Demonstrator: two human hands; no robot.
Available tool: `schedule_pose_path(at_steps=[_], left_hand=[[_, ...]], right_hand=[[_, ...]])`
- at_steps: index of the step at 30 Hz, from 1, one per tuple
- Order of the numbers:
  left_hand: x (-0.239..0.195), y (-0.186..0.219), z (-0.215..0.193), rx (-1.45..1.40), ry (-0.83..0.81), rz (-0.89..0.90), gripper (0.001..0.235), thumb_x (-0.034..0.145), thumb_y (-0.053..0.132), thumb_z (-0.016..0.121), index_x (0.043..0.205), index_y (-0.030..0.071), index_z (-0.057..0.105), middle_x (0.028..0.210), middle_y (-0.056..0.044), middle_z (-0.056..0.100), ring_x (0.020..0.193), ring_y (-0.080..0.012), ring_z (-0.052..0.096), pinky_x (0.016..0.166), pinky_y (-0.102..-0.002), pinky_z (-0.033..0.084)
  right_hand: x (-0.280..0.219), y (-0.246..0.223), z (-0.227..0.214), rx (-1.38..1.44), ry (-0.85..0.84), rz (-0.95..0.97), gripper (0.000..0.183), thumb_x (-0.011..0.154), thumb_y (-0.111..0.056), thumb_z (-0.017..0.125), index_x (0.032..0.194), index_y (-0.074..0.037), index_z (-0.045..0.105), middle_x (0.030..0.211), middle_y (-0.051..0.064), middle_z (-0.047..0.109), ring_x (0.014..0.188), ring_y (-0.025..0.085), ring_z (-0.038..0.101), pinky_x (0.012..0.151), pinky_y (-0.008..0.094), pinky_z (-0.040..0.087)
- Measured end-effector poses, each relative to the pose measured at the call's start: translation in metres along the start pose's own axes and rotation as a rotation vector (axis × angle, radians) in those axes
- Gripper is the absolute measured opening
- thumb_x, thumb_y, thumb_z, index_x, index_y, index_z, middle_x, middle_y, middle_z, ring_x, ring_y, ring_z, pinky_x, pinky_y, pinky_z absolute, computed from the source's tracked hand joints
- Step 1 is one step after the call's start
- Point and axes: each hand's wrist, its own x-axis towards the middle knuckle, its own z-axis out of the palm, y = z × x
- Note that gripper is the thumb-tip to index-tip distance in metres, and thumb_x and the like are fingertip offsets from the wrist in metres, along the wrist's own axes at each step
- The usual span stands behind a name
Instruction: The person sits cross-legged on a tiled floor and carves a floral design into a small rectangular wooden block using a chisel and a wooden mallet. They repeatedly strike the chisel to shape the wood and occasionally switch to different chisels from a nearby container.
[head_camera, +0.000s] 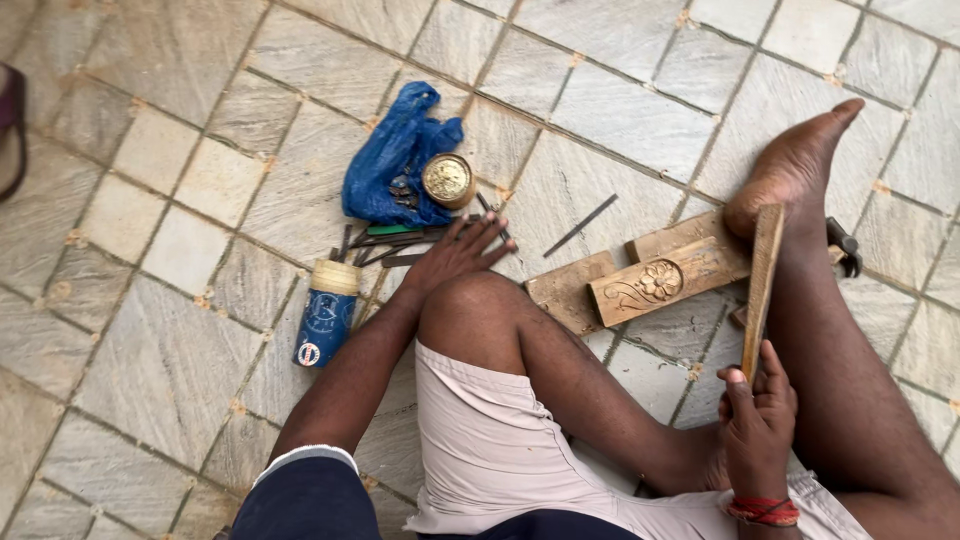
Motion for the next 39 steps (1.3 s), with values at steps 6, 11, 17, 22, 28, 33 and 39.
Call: schedule_pose_path(at_steps=[6,11,17,22,28,33,39], left_hand=[[0.035,-0.012,-0.035,-0.278,0.071,-0.037,0.080,0.101,0.058,0.040,0.162,0.011,0.018,0.170,-0.018,0.010,0.157,-0.0316,0.006,0.127,-0.053,0.009],[0.016,-0.030,-0.059,-0.531,0.808,-0.296,0.042,0.113,0.009,0.050,0.155,0.009,0.045,0.156,-0.016,0.053,0.151,-0.0317,0.050,0.129,-0.048,0.041],[-0.056,-0.026,-0.078,-0.565,1.093,-0.719,0.029,0.096,-0.013,0.055,0.111,0.006,0.072,0.112,-0.012,0.071,0.110,-0.0286,0.070,0.096,-0.041,0.058],[-0.104,-0.012,-0.071,-0.477,0.958,-0.960,0.026,0.088,-0.012,0.057,0.097,0.007,0.073,0.105,-0.010,0.073,0.109,-0.0296,0.065,0.099,-0.044,0.052],[-0.134,-0.029,-0.049,-0.198,0.627,-1.023,0.037,0.088,0.005,0.067,0.124,0.005,0.069,0.119,-0.014,0.069,0.125,-0.0349,0.057,0.109,-0.051,0.042],[-0.155,-0.045,-0.046,-0.428,0.300,-1.219,0.089,0.084,0.045,0.085,0.145,-0.004,0.043,0.137,-0.028,0.054,0.129,-0.0455,0.049,0.107,-0.054,0.037],[-0.166,-0.008,-0.046,-0.529,0.095,-1.367,0.112,0.070,0.044,0.092,0.157,0.007,0.030,0.140,-0.021,0.055,0.123,-0.0387,0.059,0.097,-0.051,0.054]], right_hand=[[0.002,0.002,0.000,-0.045,-0.004,-0.028,0.062,0.105,-0.008,0.056,0.164,-0.003,0.038,0.101,0.005,0.065,0.067,0.005,0.049,0.055,0.019,0.041],[-0.003,-0.002,-0.001,0.031,0.018,-0.009,0.062,0.108,-0.011,0.055,0.166,-0.005,0.036,0.111,0.004,0.066,0.075,0.003,0.052,0.063,0.017,0.043],[0.001,-0.004,-0.001,0.029,0.023,-0.018,0.060,0.110,-0.011,0.055,0.167,-0.004,0.035,0.114,0.005,0.066,0.082,0.003,0.054,0.068,0.019,0.046],[-0.003,-0.002,-0.004,0.024,0.017,-0.050,0.060,0.112,-0.011,0.054,0.168,-0.003,0.036,0.113,0.005,0.067,0.081,0.004,0.054,0.068,0.019,0.045],[-0.007,-0.001,-0.003,0.037,0.002,-0.080,0.060,0.116,-0.011,0.056,0.171,-0.001,0.036,0.111,0.006,0.066,0.082,0.004,0.054,0.070,0.020,0.046],[-0.009,0.000,-0.004,0.029,0.022,-0.081,0.061,0.116,-0.013,0.058,0.171,0.000,0.035,0.113,0.007,0.066,0.082,0.004,0.055,0.071,0.020,0.046],[-0.010,0.004,-0.003,-0.009,0.001,-0.108,0.056,0.117,-0.013,0.058,0.166,0.003,0.035,0.107,0.007,0.066,0.080,0.005,0.054,0.069,0.021,0.045]])
